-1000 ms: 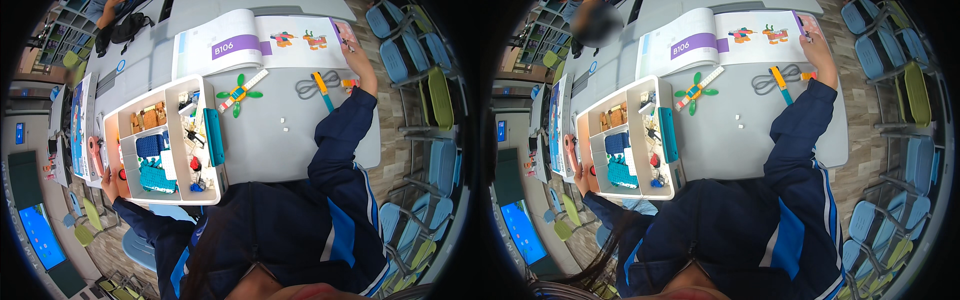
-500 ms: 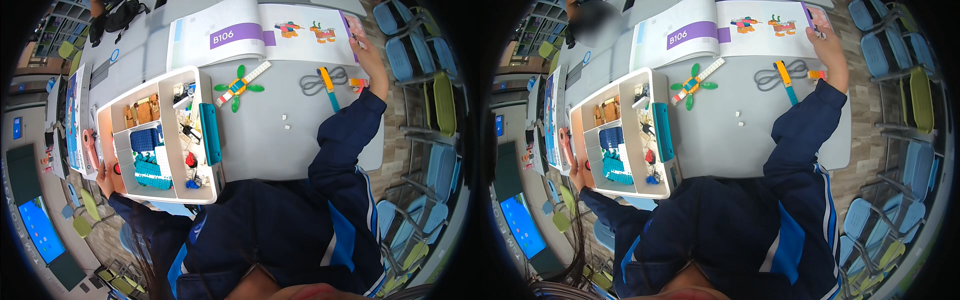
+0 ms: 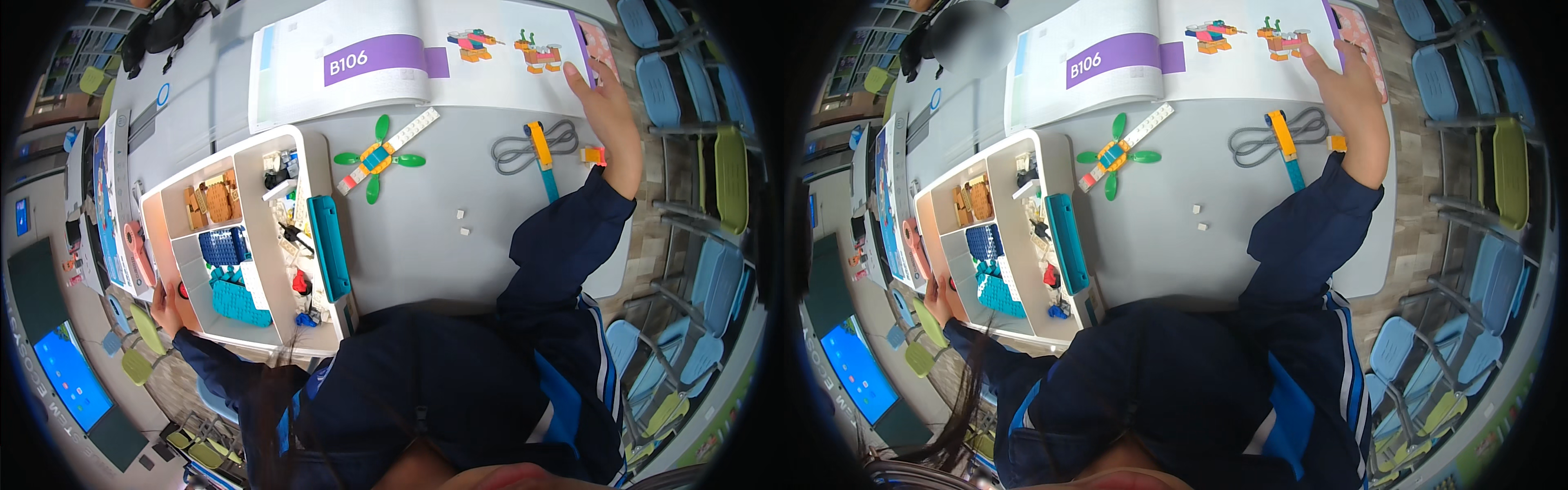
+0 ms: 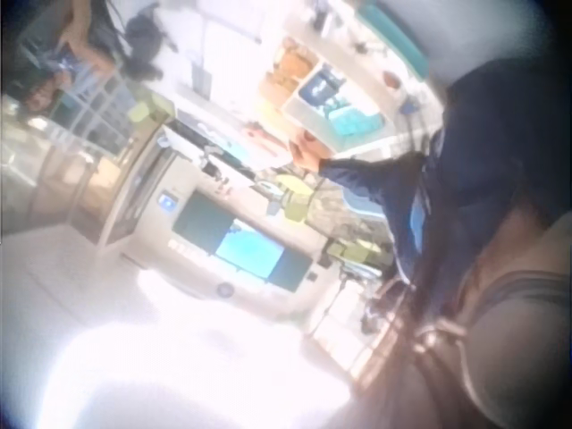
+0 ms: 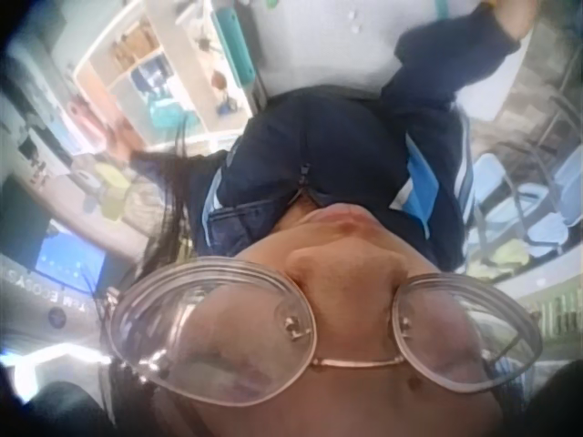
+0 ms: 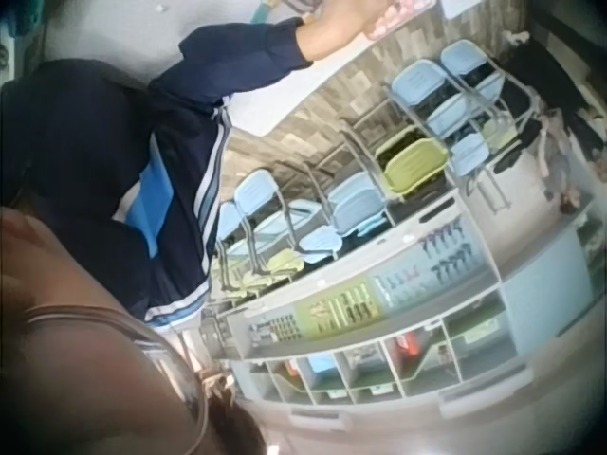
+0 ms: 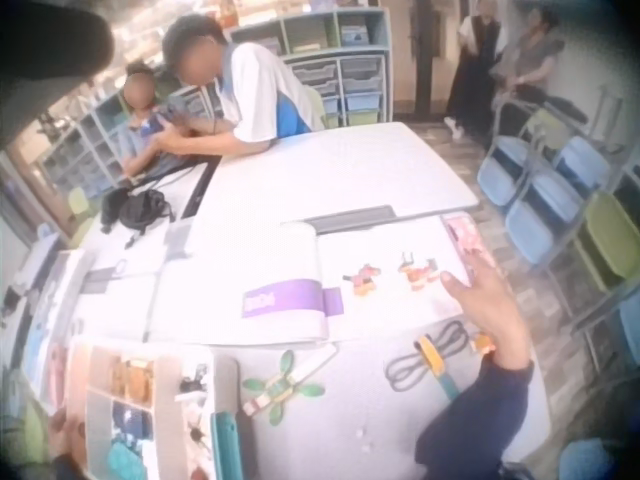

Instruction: The person flips through a building block instruction manual and selects small plastic pieces from a compartmentalized tray. They connect several pieces by hand to form small structures on the table.

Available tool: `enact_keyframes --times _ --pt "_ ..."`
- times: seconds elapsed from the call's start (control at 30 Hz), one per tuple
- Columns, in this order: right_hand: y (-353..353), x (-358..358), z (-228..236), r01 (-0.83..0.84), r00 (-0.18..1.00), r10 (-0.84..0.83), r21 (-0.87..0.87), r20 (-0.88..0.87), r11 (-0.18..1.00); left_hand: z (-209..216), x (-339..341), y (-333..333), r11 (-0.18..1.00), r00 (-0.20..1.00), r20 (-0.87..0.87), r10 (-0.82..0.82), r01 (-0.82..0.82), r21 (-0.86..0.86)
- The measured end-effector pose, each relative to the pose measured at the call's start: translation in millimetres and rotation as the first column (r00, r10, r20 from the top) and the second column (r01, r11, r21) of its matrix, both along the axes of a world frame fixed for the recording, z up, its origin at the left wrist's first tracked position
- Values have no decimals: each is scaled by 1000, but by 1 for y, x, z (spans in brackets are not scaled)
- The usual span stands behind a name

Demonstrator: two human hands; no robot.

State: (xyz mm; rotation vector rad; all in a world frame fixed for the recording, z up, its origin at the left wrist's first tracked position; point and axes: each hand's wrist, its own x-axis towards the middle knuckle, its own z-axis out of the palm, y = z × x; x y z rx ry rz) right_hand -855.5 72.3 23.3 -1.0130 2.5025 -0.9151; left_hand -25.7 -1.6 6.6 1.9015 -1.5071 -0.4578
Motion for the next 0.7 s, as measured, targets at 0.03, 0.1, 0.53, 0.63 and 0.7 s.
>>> enact_keyframes --times 0.03,0.1,0.53,0.63,0.7 --pt "-1 2 1 1 1000 -1 -36 16 999 -1 1 1 1000 1000 -22 -4 4 0" --pt "0 6 2 33 996 -26 -81 80 996 0 4 4 1000 998 -67 -9 9 1" --pt "10 9 18 -5 985 -13 103 173 995 -4 15 -1 997 987 -145 74 -68 47" --pt "11 -1 -1 -51 993 44 71 108 996 -7 31 7 993 973 -207 101 -88 75" --pt "12 -3 -5 -36 996 31 58 89 998 -1 39 0 993 984 -174 48 -29 111"
